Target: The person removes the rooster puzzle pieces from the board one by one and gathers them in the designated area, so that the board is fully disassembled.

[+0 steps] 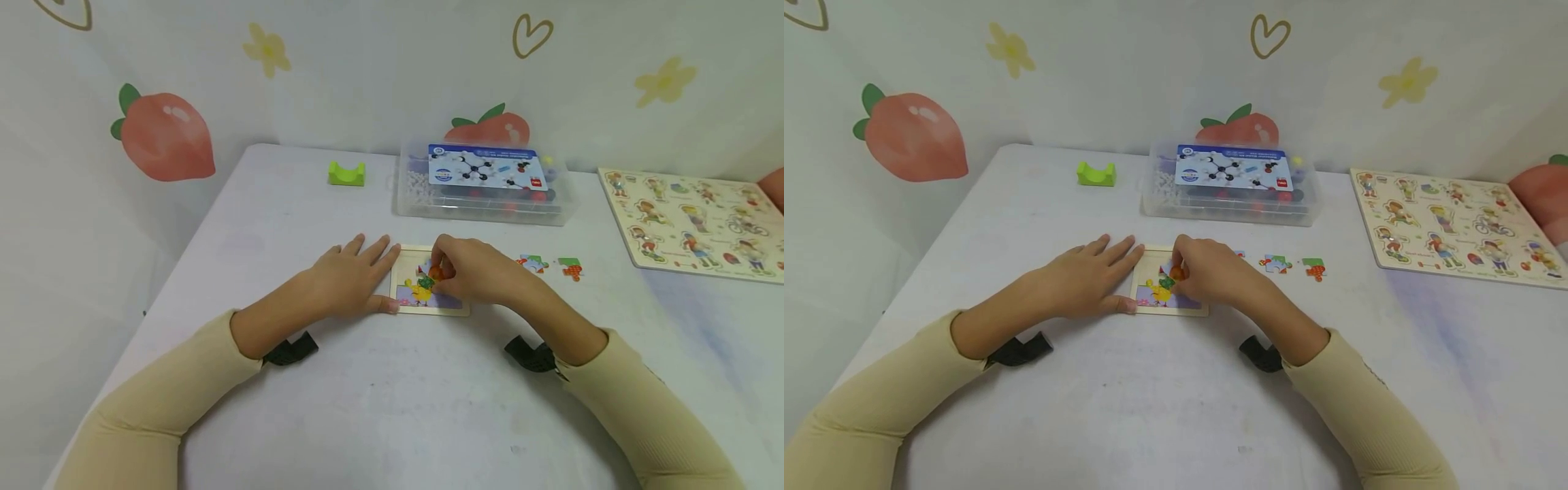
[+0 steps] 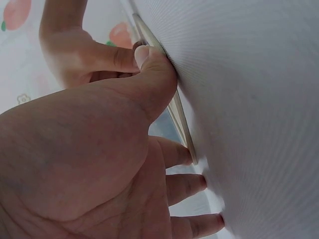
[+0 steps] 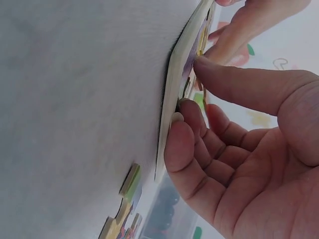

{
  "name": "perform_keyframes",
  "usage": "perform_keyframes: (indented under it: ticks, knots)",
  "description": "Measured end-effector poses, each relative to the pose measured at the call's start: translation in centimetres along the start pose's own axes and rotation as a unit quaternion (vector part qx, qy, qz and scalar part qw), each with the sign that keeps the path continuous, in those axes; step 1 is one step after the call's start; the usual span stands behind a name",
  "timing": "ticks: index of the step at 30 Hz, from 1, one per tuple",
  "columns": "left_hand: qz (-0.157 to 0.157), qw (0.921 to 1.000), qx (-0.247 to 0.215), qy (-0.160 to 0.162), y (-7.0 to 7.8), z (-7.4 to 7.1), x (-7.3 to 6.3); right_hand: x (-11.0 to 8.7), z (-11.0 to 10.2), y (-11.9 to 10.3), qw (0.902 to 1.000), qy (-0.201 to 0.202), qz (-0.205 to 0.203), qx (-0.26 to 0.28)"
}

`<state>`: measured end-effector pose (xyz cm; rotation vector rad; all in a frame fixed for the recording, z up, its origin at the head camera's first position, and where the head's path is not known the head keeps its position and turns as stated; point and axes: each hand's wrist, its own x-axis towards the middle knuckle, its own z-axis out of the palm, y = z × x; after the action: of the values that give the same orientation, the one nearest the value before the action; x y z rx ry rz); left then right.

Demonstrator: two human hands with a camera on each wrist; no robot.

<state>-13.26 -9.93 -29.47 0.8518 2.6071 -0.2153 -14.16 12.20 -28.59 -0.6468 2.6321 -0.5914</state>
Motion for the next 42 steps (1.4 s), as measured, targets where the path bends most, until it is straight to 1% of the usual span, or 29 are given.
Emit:
perform_keyframes:
  ticks: [5, 12, 19, 21, 25, 34, 37, 42]
  knots:
    - [0.0, 1.0, -0.003, 0.001, -0.02, -0.07, -0.11, 0.06, 0.01, 0.11, 0.9998, 0.012, -0.009, 0.013]
    - [0.0, 1.0, 0.0, 0.003, 0.01, -0.01, -0.1, 0.11, -0.08, 0.14, 0.9992, 0.015, -0.013, 0.033]
    - [0.0, 1.0, -0.006, 0.004, -0.03, -0.06, -0.22, 0.19, -0.06, 0.39, 0.9956, 0.039, -0.054, 0.065]
    - [0.0, 1.0, -0.008, 0.003, -0.03, -0.05, -0.18, 0.16, -0.1, 0.41, 0.9945, 0.044, -0.061, 0.074]
    - [-0.001, 1.0, -0.009, 0.002, -0.05, 0.01, -0.14, 0.09, -0.18, 0.31, 0.9936, 0.048, -0.06, 0.083]
    - [-0.004, 0.9999, -0.016, -0.002, 0.04, -0.23, -0.28, -0.11, -0.49, 0.17, 0.9933, 0.055, -0.06, 0.082]
    - [-0.006, 0.9998, -0.017, -0.007, 0.07, -0.25, -0.31, -0.2, -0.51, 0.29, 0.9924, 0.057, -0.064, 0.089]
    - [-0.004, 0.9999, -0.015, -0.004, 0.05, -0.14, -0.2, -0.53, -0.53, 0.45, 0.9914, 0.059, -0.057, 0.102]
